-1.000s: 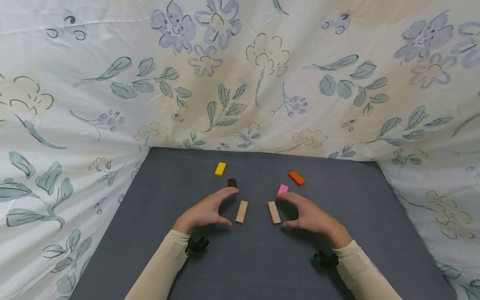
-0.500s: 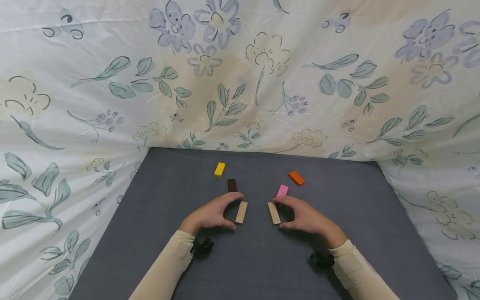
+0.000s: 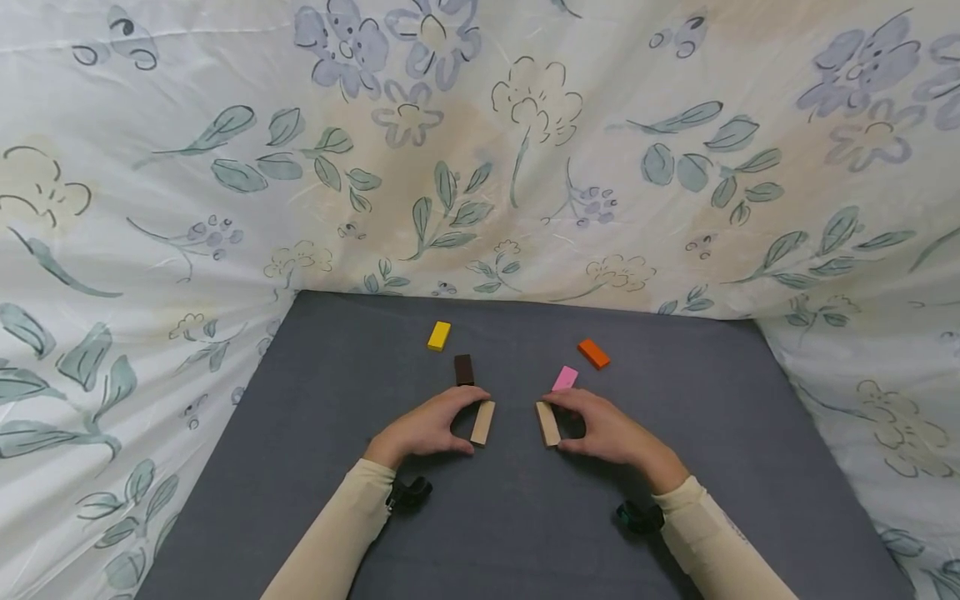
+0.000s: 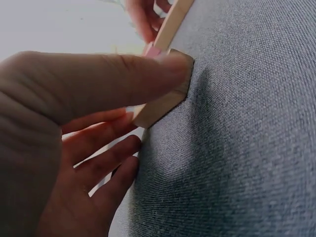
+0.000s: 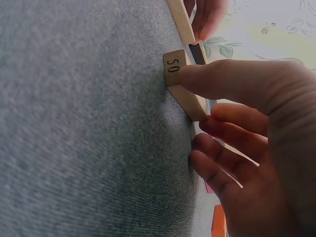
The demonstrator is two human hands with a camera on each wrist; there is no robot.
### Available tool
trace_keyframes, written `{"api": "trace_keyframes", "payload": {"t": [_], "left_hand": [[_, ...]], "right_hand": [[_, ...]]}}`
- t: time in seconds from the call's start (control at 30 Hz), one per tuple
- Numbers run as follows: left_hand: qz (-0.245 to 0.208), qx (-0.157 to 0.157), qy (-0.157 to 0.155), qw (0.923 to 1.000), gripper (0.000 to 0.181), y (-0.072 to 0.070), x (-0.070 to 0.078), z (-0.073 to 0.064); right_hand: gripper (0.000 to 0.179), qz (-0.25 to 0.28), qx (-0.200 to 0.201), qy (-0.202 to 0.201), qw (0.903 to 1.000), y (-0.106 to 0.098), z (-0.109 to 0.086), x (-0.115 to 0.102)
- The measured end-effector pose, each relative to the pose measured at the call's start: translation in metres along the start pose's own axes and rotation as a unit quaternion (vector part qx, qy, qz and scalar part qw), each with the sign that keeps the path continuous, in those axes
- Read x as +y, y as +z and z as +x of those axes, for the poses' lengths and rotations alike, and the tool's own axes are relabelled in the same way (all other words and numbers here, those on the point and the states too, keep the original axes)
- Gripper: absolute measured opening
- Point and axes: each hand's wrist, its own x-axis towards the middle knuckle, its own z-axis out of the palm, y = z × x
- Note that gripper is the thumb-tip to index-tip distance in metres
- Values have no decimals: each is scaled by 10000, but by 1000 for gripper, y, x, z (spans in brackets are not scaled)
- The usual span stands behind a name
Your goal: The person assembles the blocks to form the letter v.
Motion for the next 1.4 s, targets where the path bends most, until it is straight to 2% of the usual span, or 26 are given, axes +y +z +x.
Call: {"api": "trace_keyframes", "payload": {"t": [0.13, 0.3, 0.5, 0.67, 0.87, 1.1, 1.4], "left_hand": [[125, 81, -31, 9999, 80, 2, 1, 2], [230, 190, -31, 9995, 77, 5, 3, 4], [253, 237, -20, 9994, 77, 8, 4, 5], [294, 354, -34, 9989, 79, 11, 5, 5], [273, 540, 42, 9982, 81, 13, 13, 5], [265, 599, 11, 9979, 81, 17, 22, 9], [392, 719, -66, 9966, 80, 27, 27, 12]], "right_hand": [[74, -155, 51, 13, 9999, 2, 0, -1], [75, -91, 101, 41, 9999, 2, 0, -4], [71, 74, 192, 240, 9995, 3, -2, -6], [71, 62, 434, 324, 9985, 3, -6, -7], [70, 10, 617, 356, 9975, 2, -8, -12], [69, 4, 711, 477, 9963, 2, -6, -21], [68, -179, 800, 370, 9959, 12, -2, -28]]}}
